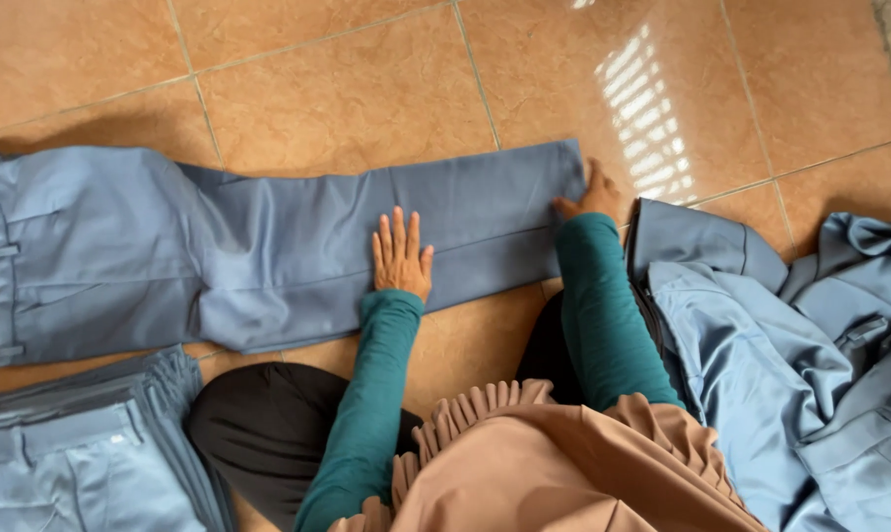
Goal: The person sits on the floor and folds a pair of blue trousers by hand. They smooth the fabric, fold the legs together, and then fold the garment into a compact rectangle before placing it on a stack.
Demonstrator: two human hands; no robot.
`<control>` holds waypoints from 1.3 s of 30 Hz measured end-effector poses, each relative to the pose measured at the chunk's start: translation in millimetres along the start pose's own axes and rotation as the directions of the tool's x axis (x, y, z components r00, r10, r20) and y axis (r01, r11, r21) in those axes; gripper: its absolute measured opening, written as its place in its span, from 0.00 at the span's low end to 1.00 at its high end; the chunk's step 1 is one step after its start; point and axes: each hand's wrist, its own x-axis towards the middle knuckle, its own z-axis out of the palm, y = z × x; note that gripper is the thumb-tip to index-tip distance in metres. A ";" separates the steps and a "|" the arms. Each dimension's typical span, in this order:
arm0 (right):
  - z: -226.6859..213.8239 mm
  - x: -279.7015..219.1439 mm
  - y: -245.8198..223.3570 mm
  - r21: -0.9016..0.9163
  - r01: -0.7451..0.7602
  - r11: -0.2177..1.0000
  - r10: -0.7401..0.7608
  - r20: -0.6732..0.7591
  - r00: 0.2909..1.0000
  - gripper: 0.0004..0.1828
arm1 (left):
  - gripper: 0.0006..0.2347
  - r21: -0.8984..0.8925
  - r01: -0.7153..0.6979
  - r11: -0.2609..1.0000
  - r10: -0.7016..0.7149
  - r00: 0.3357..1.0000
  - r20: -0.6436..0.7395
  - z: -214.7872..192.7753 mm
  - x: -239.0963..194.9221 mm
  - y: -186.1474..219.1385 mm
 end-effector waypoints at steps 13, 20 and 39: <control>-22.0 -37.2 -0.4 0.279 -0.166 0.946 0.089 0.268 0.959 0.37 | 0.28 -0.059 0.148 0.987 -0.156 0.973 -0.172 13.2 -57.6 -3.8; -73.0 -68.9 62.6 0.904 -0.086 0.420 0.030 0.081 0.996 0.34 | 0.27 -0.228 0.075 0.971 -0.112 0.982 -0.151 -0.1 -38.5 44.9; -91.1 -145.0 -175.5 0.974 0.151 0.170 -0.268 -0.102 0.958 0.33 | 0.20 -0.163 -0.334 0.928 0.268 0.906 -0.327 38.4 -114.3 125.8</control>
